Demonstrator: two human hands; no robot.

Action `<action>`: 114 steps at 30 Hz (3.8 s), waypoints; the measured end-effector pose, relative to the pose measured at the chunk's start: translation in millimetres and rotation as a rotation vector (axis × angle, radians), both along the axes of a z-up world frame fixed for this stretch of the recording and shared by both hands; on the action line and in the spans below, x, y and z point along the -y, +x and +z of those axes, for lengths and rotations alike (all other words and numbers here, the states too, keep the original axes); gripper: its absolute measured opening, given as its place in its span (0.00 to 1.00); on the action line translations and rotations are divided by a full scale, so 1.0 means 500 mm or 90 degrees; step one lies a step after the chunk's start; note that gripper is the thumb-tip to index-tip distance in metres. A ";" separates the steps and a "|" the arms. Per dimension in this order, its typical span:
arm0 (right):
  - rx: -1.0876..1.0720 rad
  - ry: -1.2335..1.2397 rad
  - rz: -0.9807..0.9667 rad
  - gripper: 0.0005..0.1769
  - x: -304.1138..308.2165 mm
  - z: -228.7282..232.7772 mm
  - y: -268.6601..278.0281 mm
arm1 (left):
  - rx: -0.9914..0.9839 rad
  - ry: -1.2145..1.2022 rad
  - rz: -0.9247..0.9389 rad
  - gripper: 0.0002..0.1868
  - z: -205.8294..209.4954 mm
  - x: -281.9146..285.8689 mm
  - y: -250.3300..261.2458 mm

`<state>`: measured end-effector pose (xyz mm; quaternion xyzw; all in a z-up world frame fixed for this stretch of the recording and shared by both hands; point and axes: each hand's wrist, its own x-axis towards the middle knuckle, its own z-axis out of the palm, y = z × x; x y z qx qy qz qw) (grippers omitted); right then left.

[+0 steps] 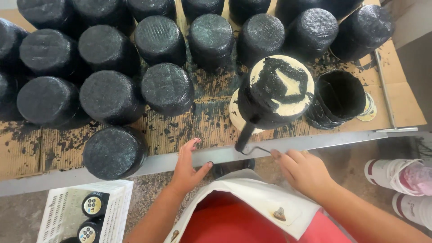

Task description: Applying labels and a black protective coating to cheese wheels before placing them in crates.

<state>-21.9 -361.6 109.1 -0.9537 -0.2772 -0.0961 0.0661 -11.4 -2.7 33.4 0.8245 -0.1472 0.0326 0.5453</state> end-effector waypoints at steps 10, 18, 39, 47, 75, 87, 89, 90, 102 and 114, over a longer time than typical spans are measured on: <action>0.081 0.065 -0.028 0.06 -0.041 0.122 0.071 | 0.004 0.000 0.006 0.43 -0.026 -0.002 -0.002; 0.124 0.087 -0.099 0.08 -0.071 0.192 0.196 | 0.008 0.012 -0.002 0.45 -0.034 0.012 0.000; -0.107 0.095 -0.139 0.17 0.046 0.168 0.123 | -0.278 0.102 -0.025 0.43 0.030 0.009 0.038; 0.036 0.001 -0.093 0.13 0.111 0.108 0.050 | -0.271 0.063 -0.001 0.44 -0.034 -0.013 0.017; 0.107 -0.009 0.157 0.12 0.184 0.113 0.126 | -0.311 0.072 0.071 0.49 0.008 0.113 0.010; -0.028 0.107 0.164 0.10 0.275 0.192 0.236 | -0.362 0.057 0.123 0.48 0.053 0.175 0.008; -0.039 0.139 0.228 0.11 0.213 0.194 0.267 | -0.297 0.074 0.100 0.47 0.027 0.179 0.010; -0.054 0.166 0.293 0.11 0.185 0.198 0.286 | -0.235 0.086 0.077 0.47 0.014 0.187 0.010; -0.168 0.151 0.276 0.12 0.283 0.220 0.368 | -0.345 0.073 0.174 0.48 0.029 0.221 -0.018; -0.039 0.049 0.297 0.12 0.269 0.228 0.423 | -0.319 0.042 0.214 0.49 0.032 0.252 -0.032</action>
